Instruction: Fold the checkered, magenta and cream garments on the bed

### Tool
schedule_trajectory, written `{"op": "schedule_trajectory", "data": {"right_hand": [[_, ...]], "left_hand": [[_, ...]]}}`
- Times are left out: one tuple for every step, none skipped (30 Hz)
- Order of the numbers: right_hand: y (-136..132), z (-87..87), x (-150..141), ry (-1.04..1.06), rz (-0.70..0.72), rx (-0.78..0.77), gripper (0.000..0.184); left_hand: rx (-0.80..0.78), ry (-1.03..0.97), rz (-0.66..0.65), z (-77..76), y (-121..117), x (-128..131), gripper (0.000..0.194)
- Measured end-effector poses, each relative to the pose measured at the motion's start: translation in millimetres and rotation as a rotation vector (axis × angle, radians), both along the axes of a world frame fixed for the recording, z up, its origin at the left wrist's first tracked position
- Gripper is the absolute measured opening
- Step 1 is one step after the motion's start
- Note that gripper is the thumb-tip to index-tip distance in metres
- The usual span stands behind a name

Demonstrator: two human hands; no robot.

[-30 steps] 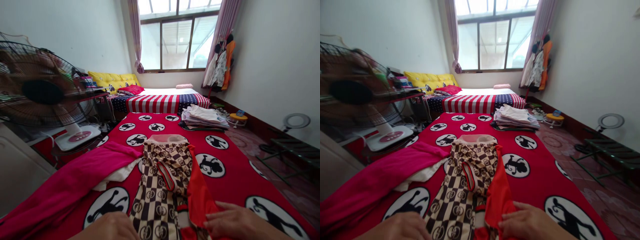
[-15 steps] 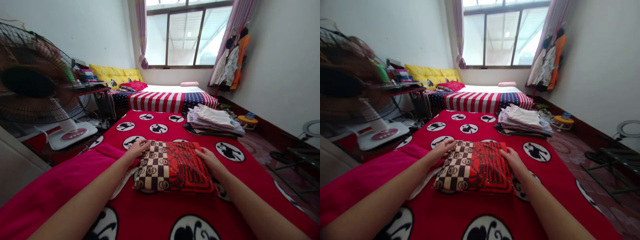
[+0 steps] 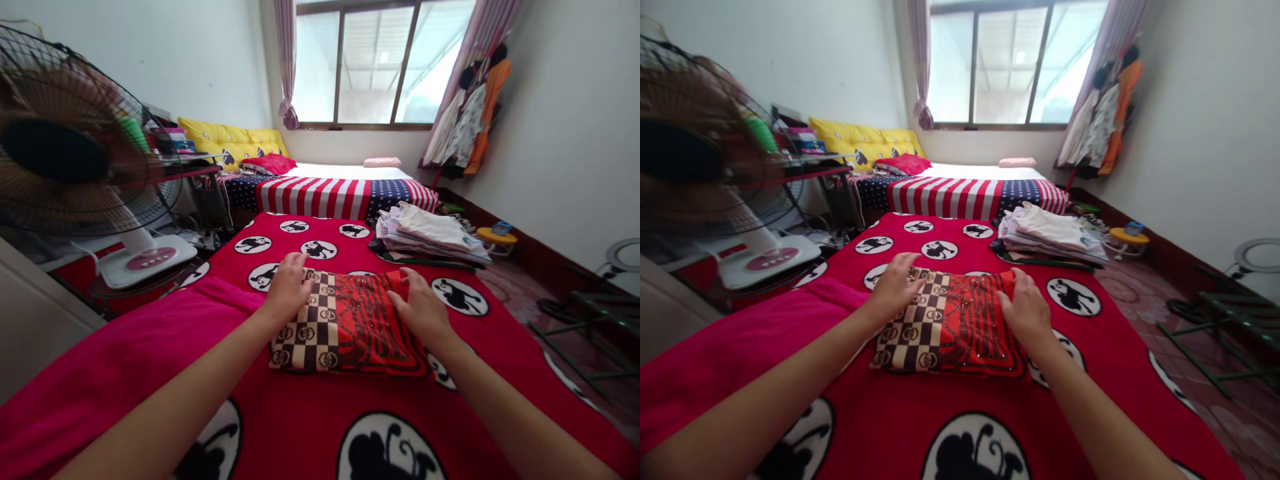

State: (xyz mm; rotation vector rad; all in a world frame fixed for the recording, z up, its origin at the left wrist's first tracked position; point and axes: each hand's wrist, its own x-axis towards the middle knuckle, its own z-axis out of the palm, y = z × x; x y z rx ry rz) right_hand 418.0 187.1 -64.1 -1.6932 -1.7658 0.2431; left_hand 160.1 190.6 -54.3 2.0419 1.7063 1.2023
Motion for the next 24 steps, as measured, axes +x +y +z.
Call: {"op": "schedule_trajectory", "data": {"right_hand": [[-6,6.4,-9,-0.131,0.037,0.09,0.052],[-11,11.0,-19,-0.222,0.102,0.148,0.048],[-14,13.0,-28,-0.283,0.181,0.167,0.046],[-16,11.9,-37,-0.331,0.253,0.155,0.045],[-16,7.8,-43,-0.376,0.3,0.119,0.046],[-15,1.1,-46,-0.421,0.315,0.066,0.048],[-12,-7.3,-47,-0.463,0.303,0.005,0.05],[-8,-16.4,-45,-0.497,0.274,-0.049,0.054],[-5,-25.3,-41,-0.521,0.24,-0.089,0.058],[-1,-33.0,-37,-0.536,0.21,-0.11,0.062],[1,-39.1,-33,-0.543,0.192,-0.116,0.064],[3,-43.3,-29,-0.546,0.186,-0.114,0.064],[3,-45.9,-27,-0.547,0.185,-0.109,0.064],[4,-47.2,-26,-0.548,0.187,-0.106,0.065],[3,-47.6,-25,-0.546,0.189,-0.105,0.065],[2,-47.5,-25,-0.543,0.19,-0.105,0.066],[2,-47.0,-26,-0.54,0.191,-0.103,0.065],[1,-46.1,-27,-0.539,0.189,-0.102,0.065],[1,-44.6,-28,-0.539,0.186,-0.105,0.065],[2,-42.2,-29,-0.54,0.185,-0.123,0.065],[3,-38.8,-30,-0.541,0.189,-0.158,0.065],[5,-34.3,-32,-0.54,0.2,-0.207,0.067],[7,-29.1,-33,-0.536,0.217,-0.26,0.07],[9,-23.6,-33,-0.527,0.236,-0.302,0.073]], "left_hand": [[0.035,0.118,-0.075,4.2,-8,13,0.041],[0.033,0.22,-0.161,6.4,-16,26,0.036],[0.006,0.302,-0.23,6.2,-23,38,0.035],[-0.036,0.371,-0.271,3.5,-27,47,0.036],[-0.083,0.433,-0.272,-1.6,-29,53,0.039],[-0.126,0.481,-0.237,-8.6,-30,56,0.041],[-0.162,0.516,-0.185,-16.8,-29,57,0.046],[-0.184,0.538,-0.131,-25.4,-28,55,0.052],[-0.19,0.549,-0.084,-33.7,-26,51,0.058],[-0.183,0.554,-0.05,-40.9,-24,47,0.063],[-0.168,0.555,-0.029,-46.8,-23,43,0.066],[-0.153,0.555,-0.018,-51.0,-23,40,0.067],[-0.143,0.554,-0.009,-53.7,-23,38,0.067],[-0.14,0.554,-0.003,-55.2,-23,38,0.067],[-0.141,0.554,-0.002,-55.7,-24,37,0.067],[-0.141,0.553,-0.001,-55.5,-24,38,0.067],[-0.14,0.551,0.0,-54.8,-25,39,0.067],[-0.138,0.55,0.001,-53.6,-26,40,0.067],[-0.141,0.55,0.0,-51.9,-26,41,0.067],[-0.153,0.548,-0.005,-49.5,-25,42,0.067],[-0.175,0.544,-0.015,-46.4,-24,43,0.067],[-0.204,0.537,-0.029,-42.9,-23,43,0.067],[-0.231,0.527,-0.041,-39.1,-21,44,0.067],[-0.246,0.52,-0.048,-35.5,-18,43,0.066]]}}
